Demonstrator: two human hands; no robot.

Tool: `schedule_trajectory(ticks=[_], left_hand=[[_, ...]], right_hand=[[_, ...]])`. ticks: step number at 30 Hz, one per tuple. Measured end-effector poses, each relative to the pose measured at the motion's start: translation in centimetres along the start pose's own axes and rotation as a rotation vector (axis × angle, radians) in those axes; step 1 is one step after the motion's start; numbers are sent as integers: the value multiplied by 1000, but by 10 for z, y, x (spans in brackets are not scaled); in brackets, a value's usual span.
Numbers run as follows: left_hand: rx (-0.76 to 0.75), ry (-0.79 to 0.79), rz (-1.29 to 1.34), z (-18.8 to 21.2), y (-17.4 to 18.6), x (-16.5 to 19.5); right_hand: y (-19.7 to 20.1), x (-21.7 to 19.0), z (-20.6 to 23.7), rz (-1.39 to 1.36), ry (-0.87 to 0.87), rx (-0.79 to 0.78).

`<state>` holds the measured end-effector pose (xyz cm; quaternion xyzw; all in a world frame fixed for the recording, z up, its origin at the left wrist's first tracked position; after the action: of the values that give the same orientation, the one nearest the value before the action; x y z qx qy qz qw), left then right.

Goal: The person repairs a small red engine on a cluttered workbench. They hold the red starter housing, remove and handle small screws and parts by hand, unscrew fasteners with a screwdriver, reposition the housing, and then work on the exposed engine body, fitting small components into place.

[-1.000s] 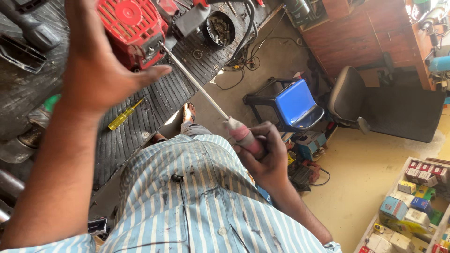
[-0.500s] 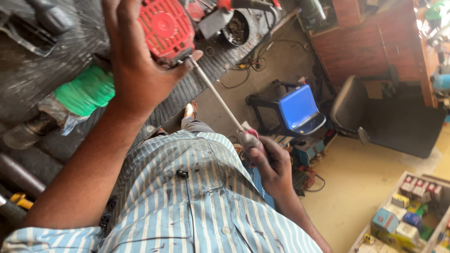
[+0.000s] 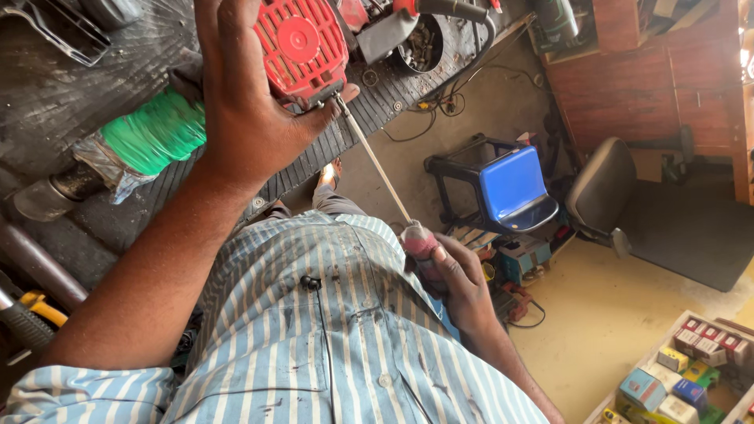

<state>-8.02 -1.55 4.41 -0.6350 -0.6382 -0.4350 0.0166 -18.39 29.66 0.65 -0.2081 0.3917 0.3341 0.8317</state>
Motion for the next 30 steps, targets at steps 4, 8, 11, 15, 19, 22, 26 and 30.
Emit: schedule_trajectory(ticks=[4,8,11,15,19,22,26,30], left_hand=[[14,-11,10,-6,6,5],[3,-3,5,-9,6,3],[14,-28,-13,-8,5,2],[-8,-2,-6,-5,2,-3],[-15,34,9,-4,2,-6],[15,3,-32,-5,4,-3],[11,1,30,-4,4,-3],[5,18,50,-4,5,-2]], right_hand=[[-5,-22,-4,194,278,-49],[16,-3,-8,62,96,26],[24,12,-9,71,-31,41],[16,7,-10,-281,-17,-28],[-3,-46,5,420,583,19],[-13,-62,17,794,794,127],[16,-10,-15,110,33,54],[10,-28,-5,164,289,27]])
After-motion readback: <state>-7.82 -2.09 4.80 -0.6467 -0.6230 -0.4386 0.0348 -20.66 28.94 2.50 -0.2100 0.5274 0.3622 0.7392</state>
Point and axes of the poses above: each hand's wrist, its own z-axis away from the middle knuckle, its own y-axis out of the back of the hand, x = y × z, the point moved 9 cm from there along -z, towards the middle knuckle, and after that the axes turned 13 degrees about -z, right-handed, at the moved point
